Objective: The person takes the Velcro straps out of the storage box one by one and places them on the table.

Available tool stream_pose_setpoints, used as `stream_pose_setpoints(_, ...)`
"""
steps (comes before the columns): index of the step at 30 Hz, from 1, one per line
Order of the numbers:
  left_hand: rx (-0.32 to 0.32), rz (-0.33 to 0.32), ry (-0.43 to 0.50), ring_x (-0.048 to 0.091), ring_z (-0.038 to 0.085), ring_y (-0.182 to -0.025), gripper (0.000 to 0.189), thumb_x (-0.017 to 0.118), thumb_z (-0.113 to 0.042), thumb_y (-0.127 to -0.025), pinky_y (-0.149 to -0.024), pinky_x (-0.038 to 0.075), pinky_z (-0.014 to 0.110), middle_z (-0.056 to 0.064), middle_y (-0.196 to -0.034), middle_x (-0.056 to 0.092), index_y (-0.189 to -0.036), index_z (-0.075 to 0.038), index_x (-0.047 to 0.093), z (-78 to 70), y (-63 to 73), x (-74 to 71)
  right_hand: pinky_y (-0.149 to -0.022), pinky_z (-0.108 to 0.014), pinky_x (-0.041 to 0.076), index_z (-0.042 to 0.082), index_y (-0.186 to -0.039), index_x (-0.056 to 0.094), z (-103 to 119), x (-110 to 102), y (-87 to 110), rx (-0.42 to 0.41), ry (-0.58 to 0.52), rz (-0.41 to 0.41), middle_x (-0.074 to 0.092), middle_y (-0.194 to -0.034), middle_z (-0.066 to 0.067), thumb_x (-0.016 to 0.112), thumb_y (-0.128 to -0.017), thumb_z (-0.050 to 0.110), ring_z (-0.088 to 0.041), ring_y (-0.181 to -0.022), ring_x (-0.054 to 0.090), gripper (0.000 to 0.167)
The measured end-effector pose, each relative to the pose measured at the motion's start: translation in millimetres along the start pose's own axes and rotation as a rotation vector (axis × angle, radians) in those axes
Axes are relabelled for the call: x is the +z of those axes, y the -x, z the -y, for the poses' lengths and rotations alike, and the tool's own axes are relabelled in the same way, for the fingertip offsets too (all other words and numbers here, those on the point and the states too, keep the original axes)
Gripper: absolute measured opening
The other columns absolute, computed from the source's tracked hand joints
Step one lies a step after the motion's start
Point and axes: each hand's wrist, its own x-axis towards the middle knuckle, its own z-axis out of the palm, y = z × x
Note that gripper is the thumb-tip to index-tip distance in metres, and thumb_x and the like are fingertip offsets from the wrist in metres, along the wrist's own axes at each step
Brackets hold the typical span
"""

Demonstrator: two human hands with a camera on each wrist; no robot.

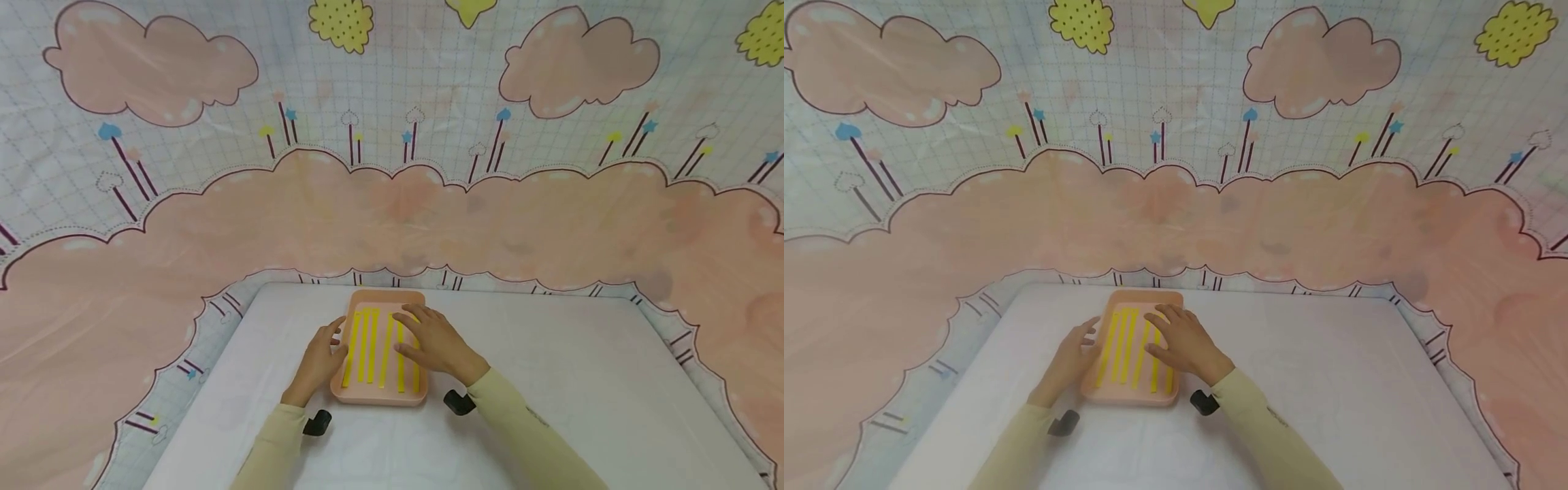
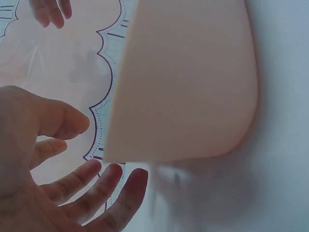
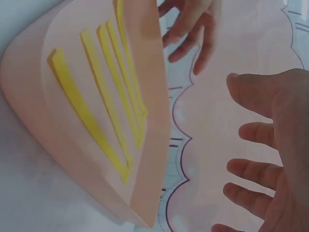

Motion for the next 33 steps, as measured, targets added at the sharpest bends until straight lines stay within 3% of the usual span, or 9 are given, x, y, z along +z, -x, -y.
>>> stream_pose_setpoints(4,-0.059,0.028,0.037,0.065,0.035,-0.103,0.059,0.061,-0.005,-0.089,-0.087,0.054,0.049,0.022,-0.124,0.059,-0.146,-0.007,0.044,1.3,0.0,-0.4,-0.112,-0.053,0.037,0.022,-0.146,0.046,5,-2,-7.1,-0.028,0.027,0.014,0.042,-0.153,-0.007,0.062,-0.094,0.045,-0.031,-0.14,0.042,0.059)
stream_pose_setpoints(10,-0.145,0.073,0.105,0.065,0.033,-0.106,0.057,0.059,-0.003,-0.09,-0.089,0.054,0.047,0.02,-0.125,0.061,-0.145,-0.007,0.044,6.1,1.5,-0.9,-0.109,-0.047,0.042,0.022,-0.141,0.051,13,-3,-19.4,-0.079,0.053,0.016,0.047,-0.148,-0.004,0.067,-0.092,0.041,-0.027,-0.135,0.047,0.054)
stream_pose_setpoints(15,-0.17,0.083,0.118,0.065,0.034,-0.108,0.048,0.058,-0.002,-0.091,-0.092,0.053,0.047,0.02,-0.124,0.063,-0.139,-0.005,0.051,9.0,2.2,-1.7,-0.107,-0.045,0.044,0.022,-0.136,0.055,20,-1,-29.3,-0.13,0.073,0.029,0.052,-0.142,-0.003,0.07,-0.091,0.036,-0.024,-0.131,0.05,0.05)
stream_pose_setpoints(24,-0.202,0.104,0.18,0.064,0.036,-0.112,0.049,0.058,-0.005,-0.094,-0.09,0.055,0.045,0.021,-0.128,0.061,-0.142,-0.003,0.048,12.7,3.7,-0.2,-0.103,-0.039,0.048,0.02,-0.131,0.059,35,5,-43.7,-0.187,0.09,0.044,0.057,-0.134,-0.002,0.07,-0.091,0.031,-0.022,-0.127,0.054,0.043)
stream_pose_setpoints(29,-0.23,0.117,0.253,0.062,0.036,-0.115,0.046,0.059,-0.004,-0.094,-0.083,0.058,0.037,0.022,-0.131,0.06,-0.139,-0.002,0.052,18.1,5.2,3.0,-0.103,-0.038,0.048,0.021,-0.131,0.059,42,8,-49.0,-0.175,0.085,0.08,0.058,-0.135,-0.001,0.069,-0.092,0.033,-0.02,-0.126,0.054,0.042)
stream_pose_setpoints(33,-0.221,0.118,0.261,0.063,0.036,-0.114,0.049,0.061,-0.003,-0.091,-0.085,0.057,0.039,0.023,-0.131,0.06,-0.14,-0.002,0.052,20.3,6.8,1.6,-0.103,-0.038,0.048,0.021,-0.132,0.059,46,10,-54.3,-0.162,0.074,0.094,0.057,-0.135,0.001,0.068,-0.093,0.032,-0.019,-0.125,0.055,0.042)
